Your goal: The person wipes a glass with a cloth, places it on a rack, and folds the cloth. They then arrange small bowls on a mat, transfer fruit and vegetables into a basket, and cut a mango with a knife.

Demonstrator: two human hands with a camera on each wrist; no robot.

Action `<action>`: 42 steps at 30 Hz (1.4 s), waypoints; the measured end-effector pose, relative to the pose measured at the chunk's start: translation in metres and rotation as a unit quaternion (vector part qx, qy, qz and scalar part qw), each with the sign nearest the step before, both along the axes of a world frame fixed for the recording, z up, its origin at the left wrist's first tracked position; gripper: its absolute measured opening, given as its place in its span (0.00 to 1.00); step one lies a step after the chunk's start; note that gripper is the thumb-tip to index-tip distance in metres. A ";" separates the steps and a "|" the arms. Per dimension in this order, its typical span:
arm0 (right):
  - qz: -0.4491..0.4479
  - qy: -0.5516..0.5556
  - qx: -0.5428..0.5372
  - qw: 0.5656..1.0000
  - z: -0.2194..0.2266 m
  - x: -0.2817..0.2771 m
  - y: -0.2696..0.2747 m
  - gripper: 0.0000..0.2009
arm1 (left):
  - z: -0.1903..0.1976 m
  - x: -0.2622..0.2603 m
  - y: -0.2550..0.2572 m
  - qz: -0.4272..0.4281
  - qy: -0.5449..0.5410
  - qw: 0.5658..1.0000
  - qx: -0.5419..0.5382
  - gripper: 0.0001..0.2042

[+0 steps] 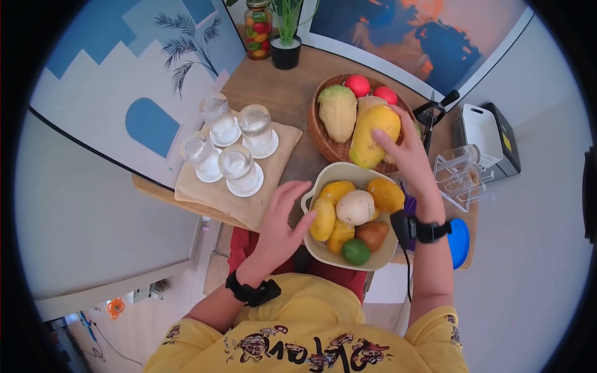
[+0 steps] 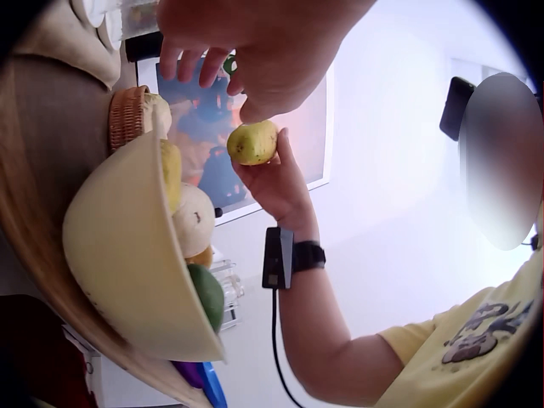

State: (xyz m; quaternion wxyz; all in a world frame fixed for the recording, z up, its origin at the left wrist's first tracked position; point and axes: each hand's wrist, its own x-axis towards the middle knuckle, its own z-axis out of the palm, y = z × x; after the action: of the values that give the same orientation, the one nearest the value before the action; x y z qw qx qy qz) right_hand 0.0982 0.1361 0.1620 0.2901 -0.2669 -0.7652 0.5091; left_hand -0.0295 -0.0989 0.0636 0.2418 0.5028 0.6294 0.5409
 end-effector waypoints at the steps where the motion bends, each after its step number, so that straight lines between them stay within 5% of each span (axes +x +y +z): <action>1: 0.018 -0.003 -0.041 0.999 0.003 0.008 -0.016 0.31 | 0.005 -0.001 0.003 0.000 -0.098 0.994 0.041 0.29; 2: 0.036 -0.005 -0.083 0.996 0.002 0.016 -0.033 0.31 | 0.010 0.003 0.008 -0.029 -0.242 0.968 0.063 0.29; 5: 0.076 -0.035 -0.048 0.995 -0.014 0.030 -0.075 0.32 | 0.033 0.013 0.019 -0.120 -0.388 0.911 0.068 0.31; 6: 0.074 -0.035 -0.051 0.995 -0.016 0.032 -0.087 0.32 | 0.027 0.015 0.028 -0.144 -0.319 0.933 0.086 0.32; 10: -0.044 -0.161 0.177 0.970 -0.012 0.040 -0.112 0.34 | 0.023 0.022 0.028 -0.148 -0.363 0.919 0.036 0.29; 12: -0.096 -0.189 0.274 0.938 -0.013 0.043 -0.124 0.34 | 0.027 0.023 0.024 -0.110 -0.532 0.839 -0.019 0.26; 14: -0.008 -0.162 0.399 0.902 -0.017 0.044 -0.137 0.32 | 0.025 0.024 0.021 -0.114 -0.543 0.832 -0.020 0.25; 17: 0.072 -0.127 0.448 0.882 -0.027 0.044 -0.140 0.30 | 0.031 0.028 0.020 -0.126 -0.547 0.827 -0.034 0.24; 19: 0.047 -0.126 0.403 0.905 -0.030 0.049 -0.131 0.30 | 0.034 0.029 0.020 -0.130 -0.536 0.833 -0.043 0.24; 21: -0.112 -0.068 0.101 0.986 -0.039 0.058 -0.122 0.30 | 0.035 0.031 0.020 -0.137 -0.554 0.821 -0.027 0.25; 23: -0.136 -0.077 0.098 0.983 -0.032 0.066 -0.122 0.30 | 0.041 0.034 0.021 -0.127 -0.538 0.833 -0.022 0.26; 25: -0.055 -0.065 0.302 0.950 -0.013 0.067 -0.129 0.32 | 0.044 0.036 0.023 -0.115 -0.523 0.845 -0.013 0.26; 29: 0.050 -0.106 0.388 0.914 -0.022 0.066 -0.134 0.36 | 0.048 0.041 0.026 -0.126 -0.506 0.853 -0.022 0.26; 31: -0.031 -0.009 0.061 0.998 -0.032 0.071 -0.127 0.37 | 0.046 0.042 0.026 -0.122 -0.516 0.848 -0.022 0.27; 32: -0.031 -0.007 0.059 0.998 -0.037 0.074 -0.124 0.37 | 0.043 0.041 0.024 -0.119 -0.481 0.868 -0.028 0.27; 34: -0.046 0.159 -0.230 0.959 -0.044 0.081 -0.121 0.39 | 0.040 0.043 0.023 -0.115 -0.444 0.888 -0.036 0.27; 36: -0.008 0.175 -0.205 0.963 -0.038 0.076 -0.129 0.39 | 0.040 0.047 0.026 -0.134 -0.262 0.955 0.045 0.30; 37: 0.029 0.189 -0.178 0.965 -0.036 0.073 -0.133 0.40 | 0.040 0.048 0.025 -0.136 -0.262 0.954 0.044 0.30; 39: -0.001 0.173 -0.174 0.969 -0.038 0.073 -0.135 0.41 | 0.044 0.048 0.025 -0.114 -0.022 0.992 0.047 0.32; 42: -0.027 0.170 -0.186 0.967 -0.039 0.076 -0.133 0.39 | 0.057 0.044 0.023 -0.053 0.167 0.979 0.106 0.27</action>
State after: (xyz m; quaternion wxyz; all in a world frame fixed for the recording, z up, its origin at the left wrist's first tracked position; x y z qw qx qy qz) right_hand 0.1742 0.0036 0.1235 0.3745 -0.2466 -0.5889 0.6724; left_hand 0.0148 -0.0764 0.1202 0.1068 0.6415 0.5723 0.4996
